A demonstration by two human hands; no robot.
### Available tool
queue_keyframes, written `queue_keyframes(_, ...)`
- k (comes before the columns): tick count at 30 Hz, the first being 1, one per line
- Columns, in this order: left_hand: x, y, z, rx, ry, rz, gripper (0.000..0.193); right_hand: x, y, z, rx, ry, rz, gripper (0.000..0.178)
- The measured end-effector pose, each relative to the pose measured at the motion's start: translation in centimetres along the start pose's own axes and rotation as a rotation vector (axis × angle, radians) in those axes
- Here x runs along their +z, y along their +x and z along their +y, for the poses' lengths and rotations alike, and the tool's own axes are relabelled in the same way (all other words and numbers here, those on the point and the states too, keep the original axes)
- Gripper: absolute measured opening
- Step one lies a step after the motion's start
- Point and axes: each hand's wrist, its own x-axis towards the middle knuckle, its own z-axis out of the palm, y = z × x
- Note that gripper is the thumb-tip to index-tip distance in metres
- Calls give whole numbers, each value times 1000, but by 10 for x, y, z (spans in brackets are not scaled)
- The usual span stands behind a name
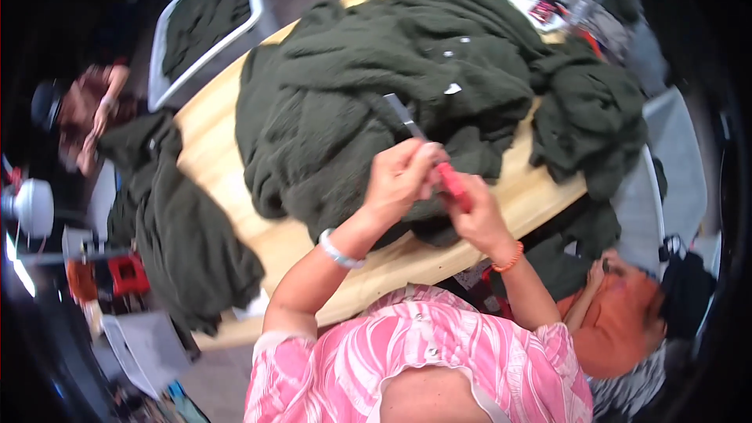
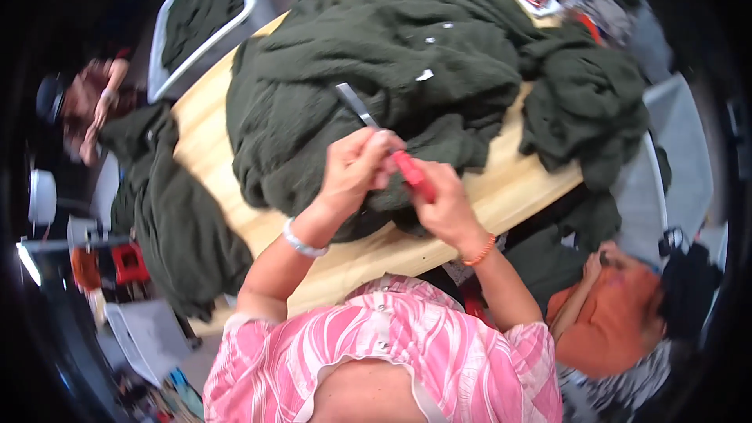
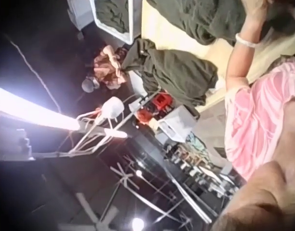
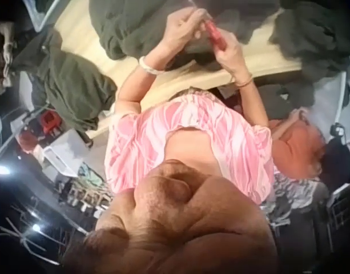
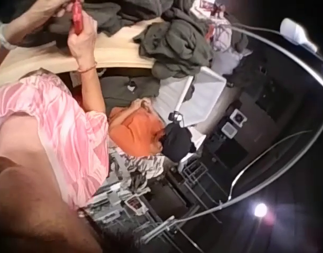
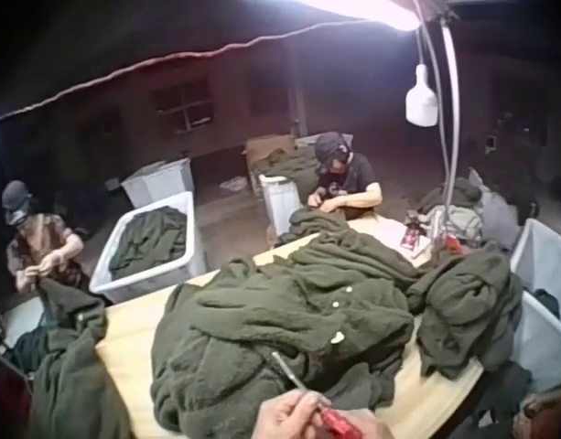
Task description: The recorder is inspecting a pile of green garments on a workbench, using a small tool to check for defects or loose threads.
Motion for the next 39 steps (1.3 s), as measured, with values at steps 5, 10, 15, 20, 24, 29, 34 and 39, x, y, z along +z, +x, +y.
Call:
queue_keyframes(5, 17, 35, -11, 77, 78, -75, 24, -33, -4, 24, 123, -91, 27, 19)
queue_keyframes(10, -6, 114, -13, 710, 1485, 164, 94, -62, -3, 50, 222, -147, 133, 17)
queue_keyframes(15, -25, 148, 11, 687, 1606, 68, 45, -84, -6, 54, 187, -238, 112, 19)
queue_keyframes(20, -94, 64, 89, 781, 1285, 346, 48, -110, -11, 68, 269, -254, 147, 24)
queue_keyframes(24, -156, -20, 115, 762, 1488, 431, 41, -118, -15, 84, 248, -239, 175, 22)
queue_keyframes(29, -155, -81, 75, 458, 1712, 356, 34, -117, -14, 86, 245, -255, 92, 23)
queue_keyframes(34, -105, -93, 99, -241, 1255, 195, 24, -118, -3, 79, 187, -286, 42, 27)
queue_keyframes(39, -94, -3, 112, 621, 1688, 361, 62, -113, 7, 67, 96, -306, -1, 30)
